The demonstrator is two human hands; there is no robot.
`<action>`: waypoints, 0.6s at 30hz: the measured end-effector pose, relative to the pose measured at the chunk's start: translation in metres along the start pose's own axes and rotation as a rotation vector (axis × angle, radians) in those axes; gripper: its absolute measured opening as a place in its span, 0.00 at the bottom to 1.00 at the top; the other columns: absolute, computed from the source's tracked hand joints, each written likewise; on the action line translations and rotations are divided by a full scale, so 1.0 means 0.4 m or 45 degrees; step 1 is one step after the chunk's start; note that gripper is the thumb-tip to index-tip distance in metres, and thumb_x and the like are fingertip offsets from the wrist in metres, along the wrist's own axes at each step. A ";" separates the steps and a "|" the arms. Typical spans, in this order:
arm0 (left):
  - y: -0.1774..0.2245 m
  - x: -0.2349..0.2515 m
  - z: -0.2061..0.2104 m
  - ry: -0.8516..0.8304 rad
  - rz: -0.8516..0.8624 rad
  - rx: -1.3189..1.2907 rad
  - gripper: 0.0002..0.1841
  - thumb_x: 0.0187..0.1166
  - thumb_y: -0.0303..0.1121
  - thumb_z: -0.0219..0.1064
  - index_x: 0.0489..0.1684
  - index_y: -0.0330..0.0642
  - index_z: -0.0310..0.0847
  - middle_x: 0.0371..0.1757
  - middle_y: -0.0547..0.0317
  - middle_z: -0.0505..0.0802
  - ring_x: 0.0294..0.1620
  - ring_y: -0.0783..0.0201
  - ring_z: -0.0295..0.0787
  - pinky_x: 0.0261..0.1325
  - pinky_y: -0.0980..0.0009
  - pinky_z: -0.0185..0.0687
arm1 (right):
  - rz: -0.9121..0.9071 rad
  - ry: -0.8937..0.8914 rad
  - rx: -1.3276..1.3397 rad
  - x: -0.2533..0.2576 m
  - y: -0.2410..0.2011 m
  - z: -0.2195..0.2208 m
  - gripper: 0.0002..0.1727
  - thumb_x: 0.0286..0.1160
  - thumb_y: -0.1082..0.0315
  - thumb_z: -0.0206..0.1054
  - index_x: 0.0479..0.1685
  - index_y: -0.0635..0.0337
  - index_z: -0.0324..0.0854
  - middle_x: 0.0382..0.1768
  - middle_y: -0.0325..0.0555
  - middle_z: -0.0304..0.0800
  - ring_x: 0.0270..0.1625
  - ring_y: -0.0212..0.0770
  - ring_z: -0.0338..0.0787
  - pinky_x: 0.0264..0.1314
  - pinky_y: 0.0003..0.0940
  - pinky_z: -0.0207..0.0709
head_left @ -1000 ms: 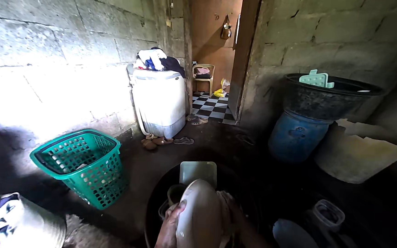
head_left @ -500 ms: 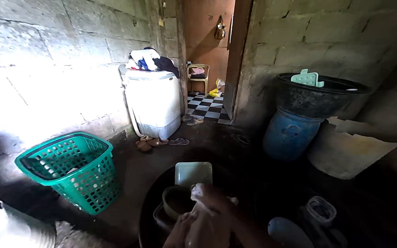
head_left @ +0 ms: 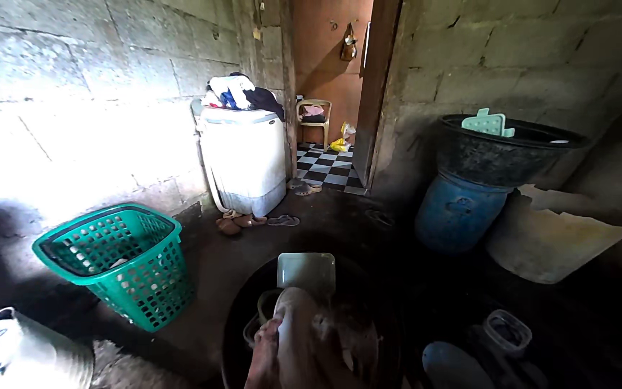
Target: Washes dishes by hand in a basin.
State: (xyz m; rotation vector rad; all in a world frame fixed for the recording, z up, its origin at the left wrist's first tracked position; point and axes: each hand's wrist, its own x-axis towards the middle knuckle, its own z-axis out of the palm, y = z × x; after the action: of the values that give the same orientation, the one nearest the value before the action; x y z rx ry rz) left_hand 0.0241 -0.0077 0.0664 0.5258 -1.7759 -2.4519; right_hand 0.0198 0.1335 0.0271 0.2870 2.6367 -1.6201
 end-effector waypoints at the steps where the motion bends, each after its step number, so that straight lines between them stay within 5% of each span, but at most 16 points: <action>1: -0.004 -0.003 0.003 0.003 -0.016 0.041 0.12 0.88 0.30 0.54 0.42 0.32 0.82 0.32 0.57 0.88 0.34 0.69 0.86 0.41 0.69 0.85 | -0.092 0.031 0.078 -0.015 -0.019 0.029 0.24 0.83 0.62 0.65 0.69 0.73 0.79 0.64 0.68 0.86 0.69 0.58 0.87 0.76 0.51 0.77; 5: 0.001 -0.015 0.001 -0.042 -0.013 0.050 0.11 0.87 0.29 0.55 0.38 0.35 0.81 0.29 0.61 0.88 0.30 0.71 0.86 0.39 0.71 0.86 | -0.297 0.162 0.210 0.002 -0.059 0.047 0.24 0.79 0.61 0.68 0.61 0.77 0.81 0.60 0.70 0.85 0.65 0.58 0.86 0.73 0.48 0.78; 10: 0.058 -0.058 0.006 -0.196 0.009 -0.060 0.11 0.84 0.28 0.57 0.33 0.38 0.83 0.27 0.60 0.92 0.29 0.70 0.90 0.37 0.72 0.89 | 0.080 0.221 0.318 0.092 0.034 -0.053 0.25 0.88 0.63 0.62 0.70 0.79 0.76 0.68 0.74 0.82 0.72 0.62 0.83 0.79 0.51 0.72; 15: 0.057 -0.033 -0.038 -0.301 -0.033 -0.048 0.10 0.83 0.31 0.57 0.42 0.38 0.84 0.33 0.60 0.93 0.34 0.70 0.91 0.41 0.71 0.90 | 0.339 -0.004 0.699 0.051 0.083 -0.131 0.26 0.95 0.57 0.50 0.80 0.66 0.70 0.69 0.60 0.82 0.67 0.45 0.84 0.72 0.42 0.77; 18: 0.057 -0.004 -0.077 -0.342 0.009 -0.184 0.13 0.84 0.28 0.50 0.40 0.41 0.84 0.33 0.61 0.95 0.35 0.71 0.93 0.41 0.71 0.92 | 0.322 -0.104 0.658 0.039 0.080 -0.164 0.26 0.93 0.54 0.55 0.80 0.63 0.71 0.66 0.57 0.85 0.61 0.41 0.86 0.67 0.40 0.79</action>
State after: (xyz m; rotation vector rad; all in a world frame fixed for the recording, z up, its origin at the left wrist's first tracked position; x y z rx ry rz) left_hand 0.0321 -0.0430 0.0797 0.1845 -1.6598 -2.7273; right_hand 0.0144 0.2078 0.0267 0.5278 1.9831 -2.1302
